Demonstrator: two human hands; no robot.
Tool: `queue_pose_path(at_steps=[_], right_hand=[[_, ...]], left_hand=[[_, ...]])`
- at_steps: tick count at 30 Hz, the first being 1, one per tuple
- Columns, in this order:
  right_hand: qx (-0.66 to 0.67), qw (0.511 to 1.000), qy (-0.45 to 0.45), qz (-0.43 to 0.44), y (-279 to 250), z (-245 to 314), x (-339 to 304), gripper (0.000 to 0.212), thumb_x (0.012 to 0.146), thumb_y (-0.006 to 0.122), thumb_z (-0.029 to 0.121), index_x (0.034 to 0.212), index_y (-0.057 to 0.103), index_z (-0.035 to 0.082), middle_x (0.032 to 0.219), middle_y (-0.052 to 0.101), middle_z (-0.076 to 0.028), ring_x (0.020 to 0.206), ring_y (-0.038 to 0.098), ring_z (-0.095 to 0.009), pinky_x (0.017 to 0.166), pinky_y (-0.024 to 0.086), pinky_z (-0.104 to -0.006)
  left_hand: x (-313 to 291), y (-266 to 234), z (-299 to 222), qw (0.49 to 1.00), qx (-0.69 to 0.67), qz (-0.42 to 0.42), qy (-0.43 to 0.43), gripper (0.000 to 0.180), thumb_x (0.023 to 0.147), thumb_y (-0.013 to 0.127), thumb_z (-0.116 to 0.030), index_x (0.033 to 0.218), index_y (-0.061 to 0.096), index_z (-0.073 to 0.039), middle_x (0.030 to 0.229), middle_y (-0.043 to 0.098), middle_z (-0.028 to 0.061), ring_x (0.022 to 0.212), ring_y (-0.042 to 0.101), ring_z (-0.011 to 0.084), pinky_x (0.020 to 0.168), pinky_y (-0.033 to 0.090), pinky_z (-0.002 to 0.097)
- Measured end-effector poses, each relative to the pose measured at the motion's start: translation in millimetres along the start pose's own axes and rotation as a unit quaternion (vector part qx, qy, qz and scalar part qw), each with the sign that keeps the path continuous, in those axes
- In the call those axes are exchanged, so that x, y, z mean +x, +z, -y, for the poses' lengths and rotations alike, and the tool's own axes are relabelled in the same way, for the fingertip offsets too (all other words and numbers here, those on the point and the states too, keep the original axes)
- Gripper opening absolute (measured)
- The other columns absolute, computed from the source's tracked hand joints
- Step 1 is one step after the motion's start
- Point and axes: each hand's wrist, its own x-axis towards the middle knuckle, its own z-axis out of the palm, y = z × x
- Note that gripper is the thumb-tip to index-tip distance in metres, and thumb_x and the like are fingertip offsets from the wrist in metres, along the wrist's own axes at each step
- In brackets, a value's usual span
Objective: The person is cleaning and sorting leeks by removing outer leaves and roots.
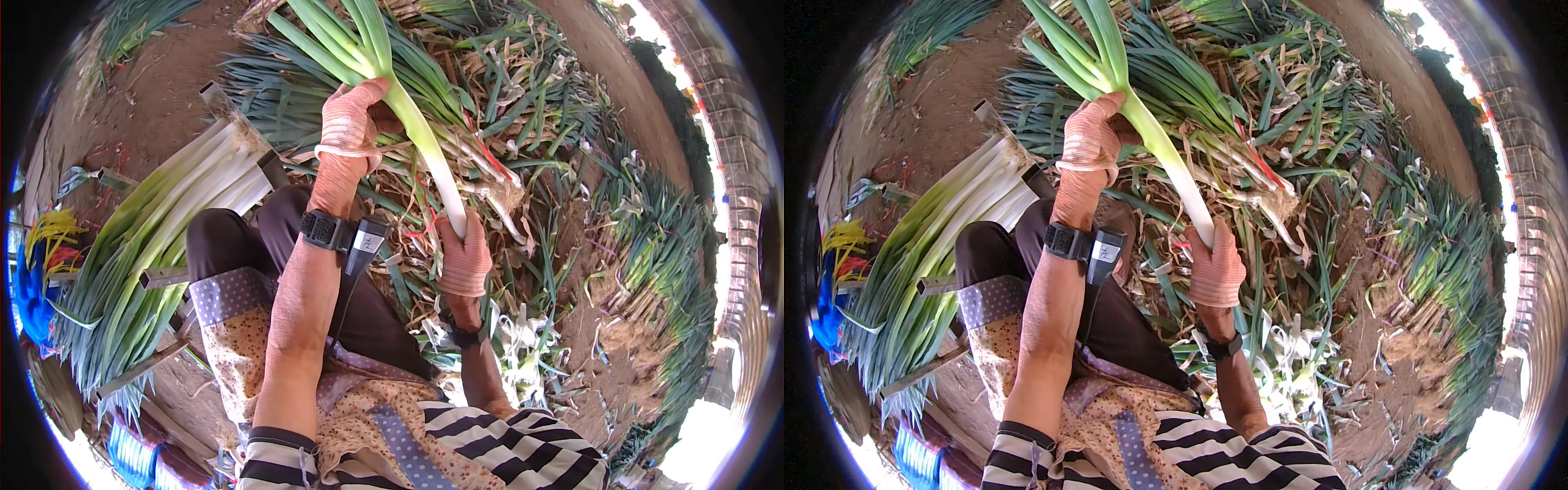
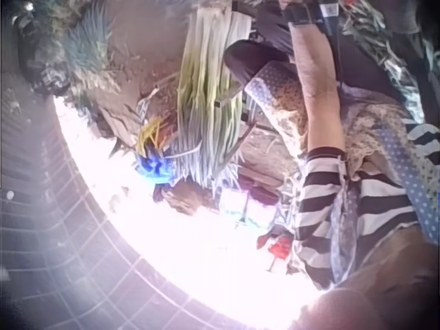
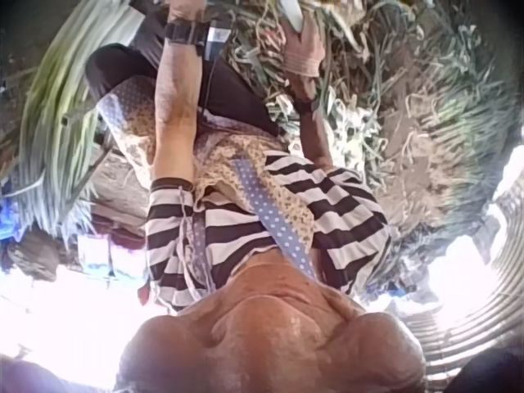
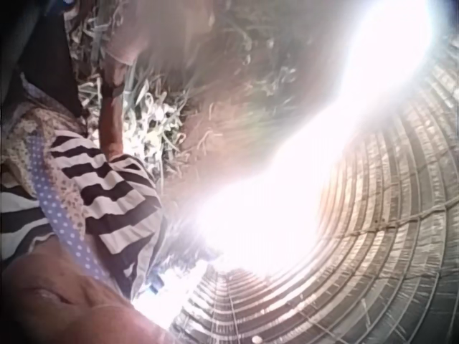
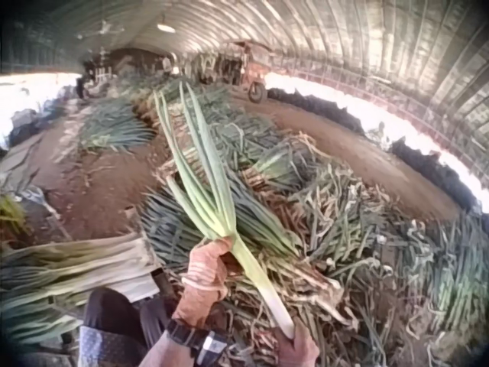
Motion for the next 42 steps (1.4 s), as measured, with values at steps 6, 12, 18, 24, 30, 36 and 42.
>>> queue_pose_path(at_steps=[6,12,18,24,30,36,42], right_hand=[[0.054,0.998,0.027,-0.009,0,-5,-5,0.039,0.08,0.074,0.02,0.111,0.058,0.002,0.09,0.064,-0.014,0.072,0.064,-0.026,0.063,0.05,-0.0344],[0.403,0.796,0.331,0.308,-42,25,3,0.027,0.081,0.068,0.016,0.104,0.062,0.002,0.067,0.054,0.003,0.048,0.041,-0.005,0.044,0.034,-0.0203],[0.482,0.696,0.314,0.429,-61,31,5,0.035,0.084,0.07,0.027,0.108,0.059,0.003,0.065,0.05,0.002,0.042,0.038,-0.005,0.038,0.028,-0.0193],[0.466,0.749,0.298,0.364,-62,53,4,0.035,0.084,0.069,0.023,0.111,0.06,0.004,0.066,0.053,0.003,0.045,0.041,-0.003,0.04,0.03,-0.0187],[0.368,0.822,0.319,0.295,-53,47,7,0.034,0.081,0.072,0.022,0.108,0.062,0.004,0.072,0.055,0.004,0.054,0.043,-0.002,0.048,0.034,-0.0191],[0.406,0.857,0.186,0.257,-23,38,-9,0.042,0.08,0.072,0.009,0.117,0.055,0.002,0.103,0.058,-0.005,0.088,0.054,-0.012,0.079,0.045,-0.0249],[0.443,0.861,0.066,0.241,-13,39,64,0.053,0.084,0.068,0.03,0.125,0.053,0.001,0.113,0.06,-0.008,0.105,0.054,-0.016,0.094,0.04,-0.0316]], left_hand=[[-5,0,-1,0.999,0.015,-0.029,-0.006,0.018,0.083,0.055,-0.003,0.099,0.058,0.004,0.084,0.064,0.0139,0.064,0.064,0.0283,0.055,0.055,0.0409],[-3,-10,2,0.992,-0.115,-0.02,-0.05,0.021,0.079,0.05,0.003,0.099,0.056,0.005,0.077,0.061,0.0123,0.062,0.06,0.024,0.052,0.052,0.0344],[-37,-16,51,0.94,0.037,0.33,-0.078,0.055,0.074,0.075,-0.019,0.12,0.055,0.004,0.092,0.066,0.0111,0.077,0.063,0.0136,0.057,0.05,0.0208],[-2,-31,71,0.802,0.493,0.316,0.116,0.023,0.074,0.072,-0.014,0.094,0.065,-0.006,0.084,0.065,0.0106,0.076,0.06,0.0193,0.071,0.05,0.0304],[-19,36,3,0.976,-0.198,0.083,-0.048,0.078,0.082,0.051,-0.068,0.113,0.053,0.004,0.063,0.052,0.0045,0.054,0.047,0.0174,0.052,0.04,0.0318],[-8,4,7,0.988,-0.093,0.123,0.029,0.056,0.093,0.048,-0.052,0.102,0.057,0.002,0.05,0.041,-0.0013,0.045,0.039,0.0132,0.041,0.032,0.029],[-13,0,3,0.984,-0.144,0.107,0.01,0.056,0.088,0.052,-0.058,0.094,0.058,-0.003,0.05,0.035,-0.0032,0.045,0.032,0.0103,0.04,0.029,0.0242]])
